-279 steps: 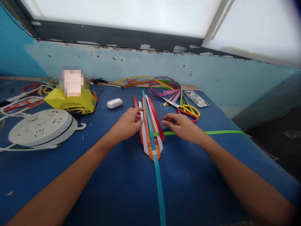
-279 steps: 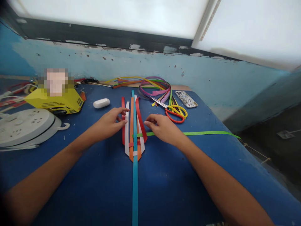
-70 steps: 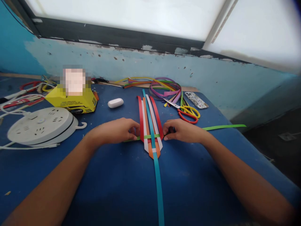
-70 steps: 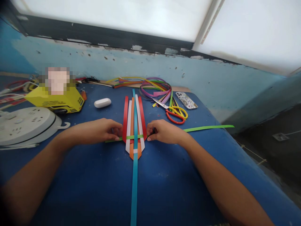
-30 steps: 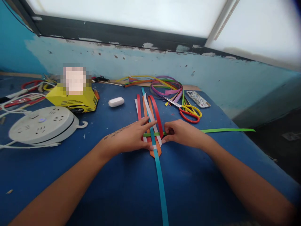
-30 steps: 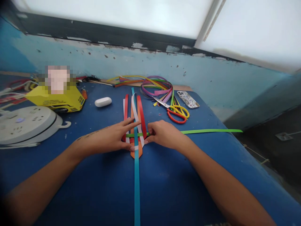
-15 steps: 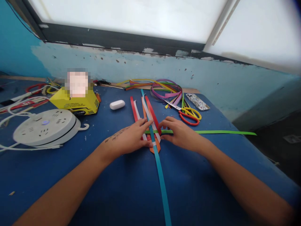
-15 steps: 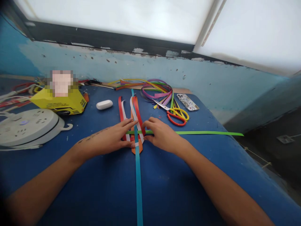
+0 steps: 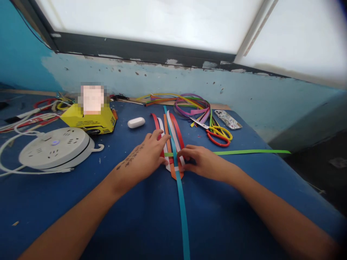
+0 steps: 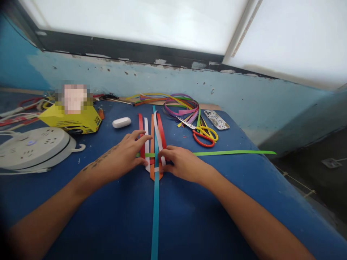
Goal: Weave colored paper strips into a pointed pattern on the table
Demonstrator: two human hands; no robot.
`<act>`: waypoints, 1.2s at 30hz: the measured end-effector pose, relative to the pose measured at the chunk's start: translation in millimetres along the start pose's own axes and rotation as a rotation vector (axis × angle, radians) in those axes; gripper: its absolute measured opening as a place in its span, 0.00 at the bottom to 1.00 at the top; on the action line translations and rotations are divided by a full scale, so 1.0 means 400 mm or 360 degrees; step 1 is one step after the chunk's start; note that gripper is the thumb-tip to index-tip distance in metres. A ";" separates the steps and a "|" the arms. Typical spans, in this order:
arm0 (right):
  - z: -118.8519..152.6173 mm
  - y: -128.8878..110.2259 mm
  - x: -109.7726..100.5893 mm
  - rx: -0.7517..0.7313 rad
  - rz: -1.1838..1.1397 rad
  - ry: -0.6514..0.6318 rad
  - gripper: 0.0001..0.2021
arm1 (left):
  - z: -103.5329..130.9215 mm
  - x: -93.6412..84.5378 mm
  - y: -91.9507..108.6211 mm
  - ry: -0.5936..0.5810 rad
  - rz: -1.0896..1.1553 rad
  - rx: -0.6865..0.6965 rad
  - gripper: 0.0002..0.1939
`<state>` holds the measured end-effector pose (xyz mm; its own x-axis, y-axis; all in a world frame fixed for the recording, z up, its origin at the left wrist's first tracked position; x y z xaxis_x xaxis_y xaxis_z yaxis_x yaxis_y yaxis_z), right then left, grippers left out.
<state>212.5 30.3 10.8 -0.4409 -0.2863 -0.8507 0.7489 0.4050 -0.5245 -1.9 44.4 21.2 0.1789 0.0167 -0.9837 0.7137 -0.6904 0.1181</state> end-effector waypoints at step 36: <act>0.008 -0.020 0.035 0.0134 -0.0197 -0.0064 0.04 | 0.020 0.012 0.053 -0.0298 0.0511 -0.0034 0.06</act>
<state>202.0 20.1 3.0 -0.5136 -0.3650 -0.7765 0.7296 0.2904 -0.6191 8.7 24.0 18.1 0.2702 -0.3325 -0.9036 0.6555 -0.6239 0.4256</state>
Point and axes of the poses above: each hand's wrist, its own z-axis away from the middle knuckle, its own x-axis out of the palm, y = z × x, the point moved 2 cm from there along -z, towards the middle knuckle, and after that the axes turned 15 degrees about x, right-handed, at the moved point
